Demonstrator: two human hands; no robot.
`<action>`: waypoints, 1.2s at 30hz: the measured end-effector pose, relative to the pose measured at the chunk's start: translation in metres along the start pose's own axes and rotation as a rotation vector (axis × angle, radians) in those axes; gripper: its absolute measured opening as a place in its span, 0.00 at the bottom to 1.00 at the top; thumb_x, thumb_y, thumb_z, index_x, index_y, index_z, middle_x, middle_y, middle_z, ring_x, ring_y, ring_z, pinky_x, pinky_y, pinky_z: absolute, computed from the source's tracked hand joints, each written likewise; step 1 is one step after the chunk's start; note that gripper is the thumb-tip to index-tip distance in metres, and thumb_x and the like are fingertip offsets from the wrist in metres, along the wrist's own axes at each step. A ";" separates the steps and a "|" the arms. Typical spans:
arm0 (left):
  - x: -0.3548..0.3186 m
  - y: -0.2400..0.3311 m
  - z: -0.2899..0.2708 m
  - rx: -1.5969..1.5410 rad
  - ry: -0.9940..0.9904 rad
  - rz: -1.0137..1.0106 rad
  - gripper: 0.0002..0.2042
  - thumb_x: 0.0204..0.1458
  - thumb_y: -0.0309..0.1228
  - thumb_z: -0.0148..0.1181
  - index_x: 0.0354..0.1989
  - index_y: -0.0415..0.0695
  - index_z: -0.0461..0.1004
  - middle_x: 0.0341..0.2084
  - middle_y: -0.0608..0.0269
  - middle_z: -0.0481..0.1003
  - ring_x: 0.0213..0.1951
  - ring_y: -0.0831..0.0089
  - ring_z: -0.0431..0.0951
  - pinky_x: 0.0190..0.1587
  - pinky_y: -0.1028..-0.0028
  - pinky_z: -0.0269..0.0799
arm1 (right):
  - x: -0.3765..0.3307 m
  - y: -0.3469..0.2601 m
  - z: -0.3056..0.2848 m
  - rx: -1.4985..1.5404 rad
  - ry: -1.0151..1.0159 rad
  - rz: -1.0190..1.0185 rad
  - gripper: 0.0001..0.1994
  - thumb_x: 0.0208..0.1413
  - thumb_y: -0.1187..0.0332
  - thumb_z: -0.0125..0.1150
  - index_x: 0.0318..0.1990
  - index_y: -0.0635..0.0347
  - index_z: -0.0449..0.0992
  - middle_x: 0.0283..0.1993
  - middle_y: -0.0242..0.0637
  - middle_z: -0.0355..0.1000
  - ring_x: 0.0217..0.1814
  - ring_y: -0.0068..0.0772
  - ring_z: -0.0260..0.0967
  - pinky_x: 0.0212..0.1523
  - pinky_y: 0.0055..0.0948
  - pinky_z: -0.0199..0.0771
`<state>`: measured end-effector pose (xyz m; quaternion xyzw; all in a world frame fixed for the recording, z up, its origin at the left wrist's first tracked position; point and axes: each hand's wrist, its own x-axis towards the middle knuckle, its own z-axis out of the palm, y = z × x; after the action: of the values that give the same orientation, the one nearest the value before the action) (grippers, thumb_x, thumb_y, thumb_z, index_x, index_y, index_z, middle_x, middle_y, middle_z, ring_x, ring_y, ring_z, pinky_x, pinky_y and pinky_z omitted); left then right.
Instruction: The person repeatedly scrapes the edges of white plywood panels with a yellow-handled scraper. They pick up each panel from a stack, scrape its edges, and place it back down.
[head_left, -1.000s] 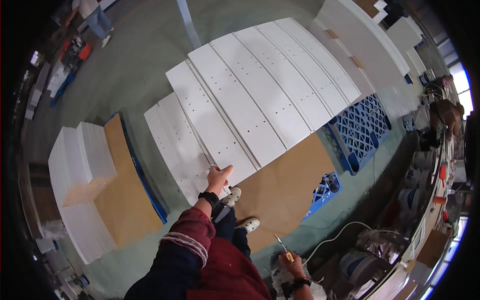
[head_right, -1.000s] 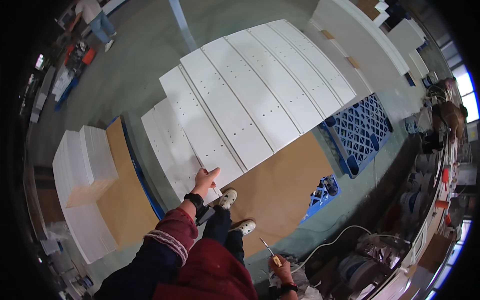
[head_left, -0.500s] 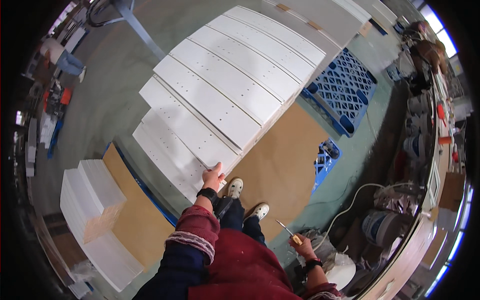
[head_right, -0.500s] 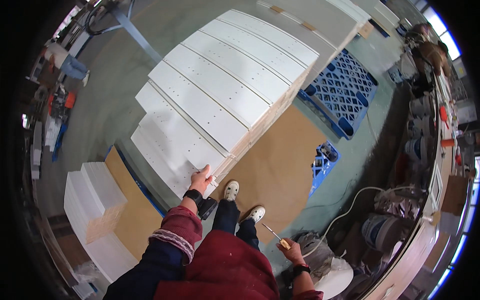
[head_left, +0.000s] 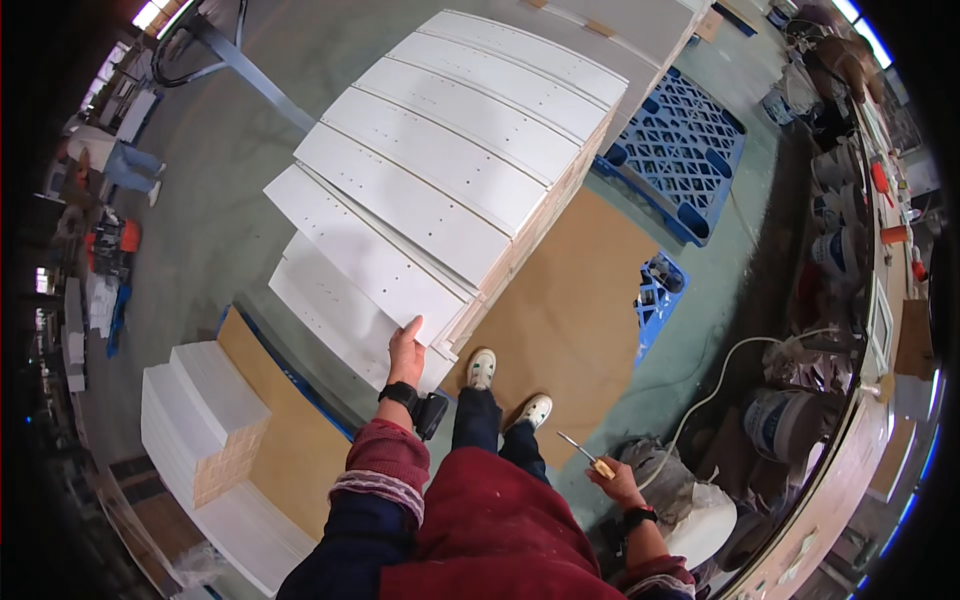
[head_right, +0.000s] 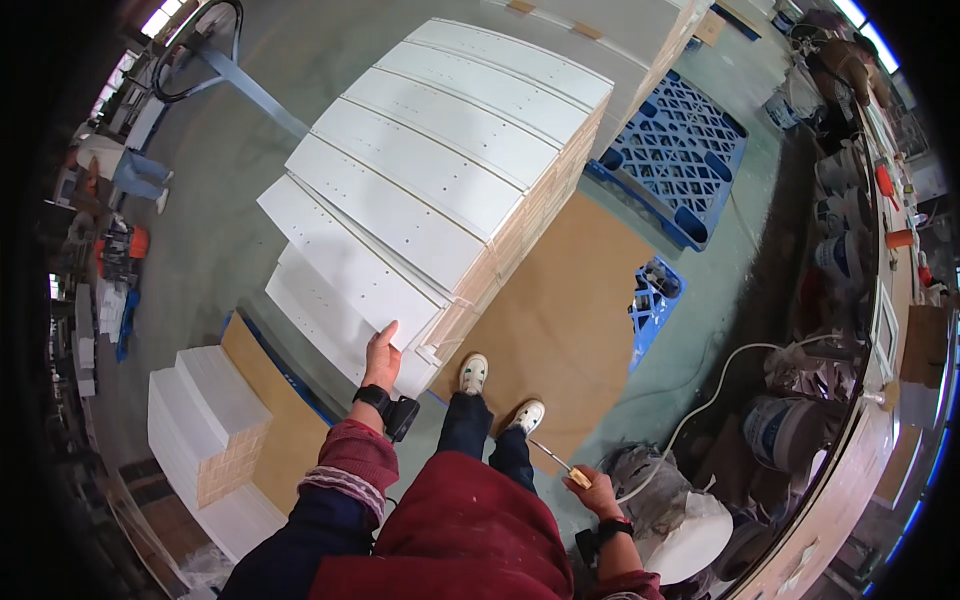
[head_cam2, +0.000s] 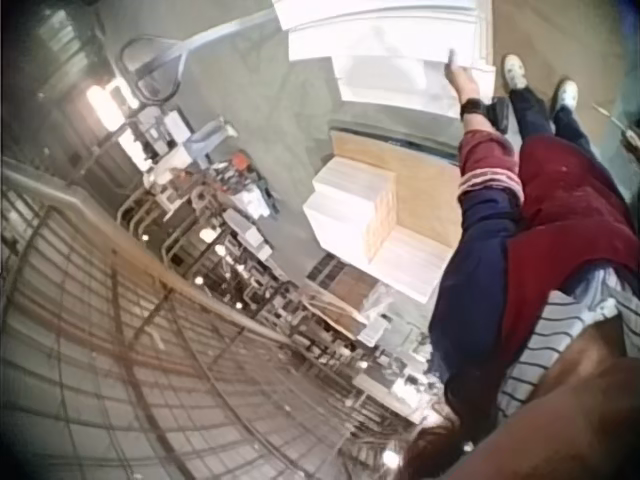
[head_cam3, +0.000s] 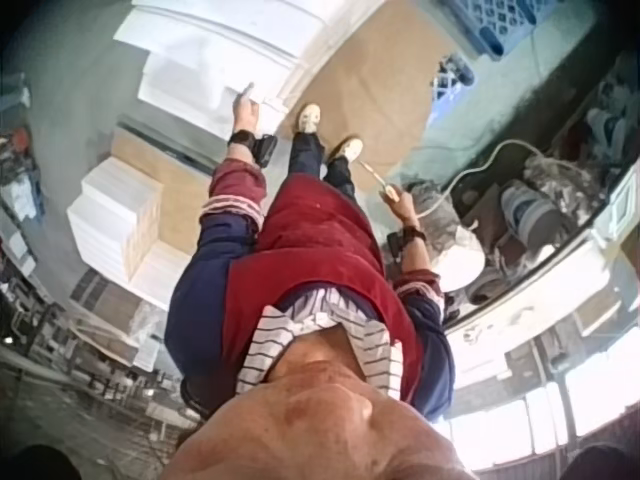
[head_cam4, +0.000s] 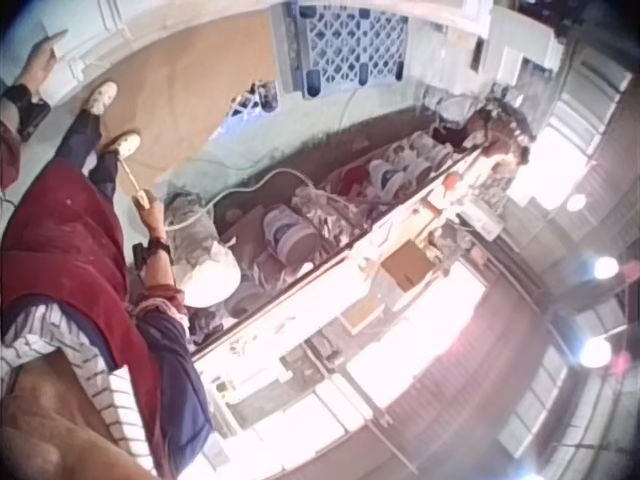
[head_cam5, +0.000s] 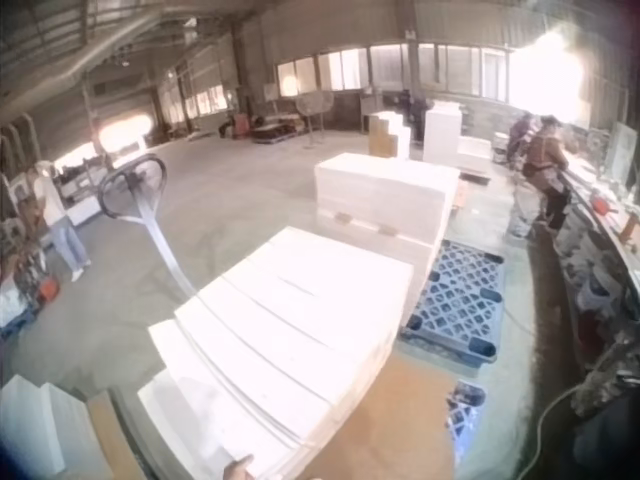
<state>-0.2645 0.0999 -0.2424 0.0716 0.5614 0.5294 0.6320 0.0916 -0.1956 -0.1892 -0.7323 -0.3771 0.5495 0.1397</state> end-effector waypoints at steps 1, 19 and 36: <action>-0.001 0.003 0.002 -0.011 -0.040 0.011 0.15 0.42 0.28 0.62 0.38 0.41 0.66 0.32 0.62 0.70 0.37 0.70 0.71 0.41 0.71 0.69 | 0.000 0.001 -0.001 -0.011 -0.007 0.016 0.13 0.43 0.63 0.64 0.34 0.58 0.72 0.24 0.30 0.69 0.27 0.21 0.64 0.30 0.23 0.66; -0.173 0.136 -0.005 0.170 -0.037 0.179 0.21 0.41 0.25 0.54 0.47 0.36 0.63 0.40 0.56 0.69 0.43 0.64 0.69 0.45 0.68 0.66 | -0.030 -0.065 -0.053 0.025 0.028 -0.467 0.13 0.40 0.70 0.65 0.35 0.61 0.72 0.39 0.44 0.70 0.40 0.43 0.69 0.38 0.33 0.69; -0.319 0.170 0.065 1.027 -0.634 -0.466 0.26 0.41 0.25 0.54 0.53 0.33 0.58 0.45 0.56 0.67 0.46 0.70 0.67 0.50 0.74 0.61 | -0.055 -0.130 -0.158 -0.636 0.149 -0.555 0.11 0.45 0.64 0.57 0.35 0.58 0.72 0.29 0.46 0.71 0.30 0.43 0.70 0.30 0.35 0.70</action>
<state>-0.2528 -0.0332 0.0997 0.3938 0.5301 -0.0044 0.7509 0.1771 -0.1134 -0.0138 -0.6475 -0.6994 0.2929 0.0767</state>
